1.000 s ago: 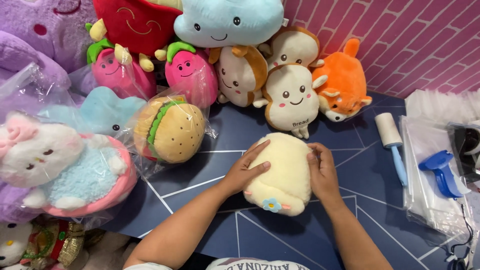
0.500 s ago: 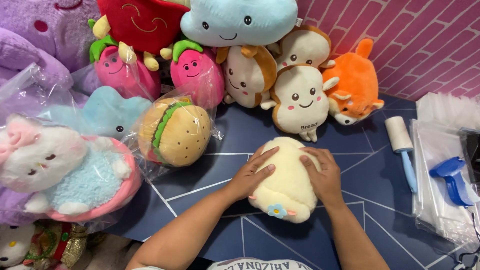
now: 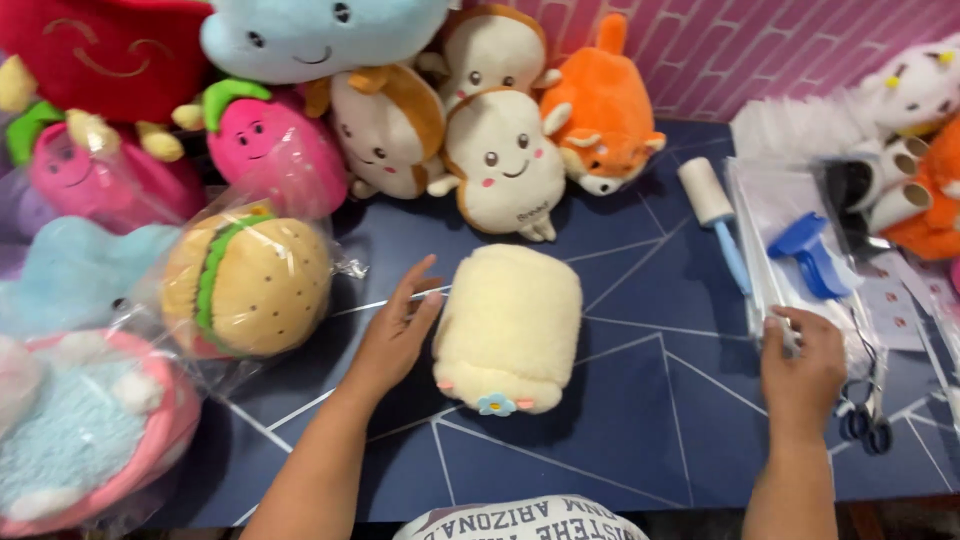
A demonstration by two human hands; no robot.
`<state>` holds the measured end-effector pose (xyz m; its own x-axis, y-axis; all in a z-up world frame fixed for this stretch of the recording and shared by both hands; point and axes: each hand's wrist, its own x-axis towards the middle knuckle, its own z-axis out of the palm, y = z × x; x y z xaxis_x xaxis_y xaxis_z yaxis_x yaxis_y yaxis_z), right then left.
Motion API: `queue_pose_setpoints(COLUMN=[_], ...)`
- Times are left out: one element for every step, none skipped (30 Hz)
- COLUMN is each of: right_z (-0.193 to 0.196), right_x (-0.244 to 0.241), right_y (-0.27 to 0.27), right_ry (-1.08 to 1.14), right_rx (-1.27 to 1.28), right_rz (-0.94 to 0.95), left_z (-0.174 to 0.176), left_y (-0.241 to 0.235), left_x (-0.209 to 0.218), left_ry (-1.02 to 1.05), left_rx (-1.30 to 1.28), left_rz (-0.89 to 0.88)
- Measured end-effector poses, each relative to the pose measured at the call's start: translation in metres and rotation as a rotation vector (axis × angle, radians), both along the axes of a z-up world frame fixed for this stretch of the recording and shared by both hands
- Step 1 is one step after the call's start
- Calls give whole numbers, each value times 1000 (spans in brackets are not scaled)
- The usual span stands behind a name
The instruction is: Cleaning a plush toy with a lint roller and then packaging it into a plastic bag.
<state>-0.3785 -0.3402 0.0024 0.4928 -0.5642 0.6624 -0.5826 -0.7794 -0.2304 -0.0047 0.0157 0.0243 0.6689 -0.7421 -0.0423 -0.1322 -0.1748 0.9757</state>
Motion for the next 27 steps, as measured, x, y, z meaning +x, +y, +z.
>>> queue_pose_setpoints(right_z=[-5,-10,-13,-16,-20,-24,-18,-12,-7,0,7,14,4,-5,-13,-16,-19,-22,-2,19,40,43,47,51,72,92,112], right_x=[-26,-52,-76,-90,-104,-119,-117,-114,-108,-89,-69,-49,-46,-42,-36,-39,-39,-39,-29,-20,-10,-14,-17,-20,-11,-3,4], right_y=[-10,-19,-29,-42,-55,-69,-74,-80,-87,-83,-80,-77,-82,-88,-95,-100,-106,-111,-104,-96,-89,-93,-98,-103,-97,-91,-84], right_ry=[-3,7,17,15,6,-1,-1,13,24,23,137,249,245,348,450,449,480,509,508,549,586,584,534,484,483,351,217], right_rx=[3,-3,-14,-15,-54,-93,-95,-38,21,22,259,497,500,271,39,40,178,317,319,525,729,730,671,613,613,711,808], right_rz=[-31,-132,-229,-257,-269,-280,-297,-276,-249,-260,-258,-250,-256,-220,-177,-181,-169,-156,-153,-249,-346,-344,-309,-274,-271,-338,-405], left_z=[4,9,14,31,50,68,68,68,69,68,67,66,62,59,56,56,56,56,55,53,52,51,50,50,51,52,52], left_y=[2,4,5,-1,-7,-12,-17,-21,-25,-29,-32,-35,-36,-37,-39,-40,-40,-40,-40,-40,-40,-42,-43,-43,-44,-45,-46], left_x=[-1,-2,-1,-11,-22,-33,-37,-41,-43,-46,-48,-51,-51,-52,-52,-53,-53,-53,-53,-53,-52,-53,-53,-53,-53,-53,-54], left_ry=[-3,131,263,258,310,359,356,352,348,344,344,344,340,324,309,307,311,316,314,319,322,320,309,298,296,298,301], left_rx=[3,109,213,215,307,401,402,443,484,487,477,466,469,481,490,491,488,484,486,472,456,456,442,428,428,436,443], left_rz=[-31,-92,-147,-174,-181,-186,-202,-156,-103,-114,-75,-36,-42,-26,-7,-11,-3,5,8,2,-4,-3,-18,-33,-30,-31,-35])
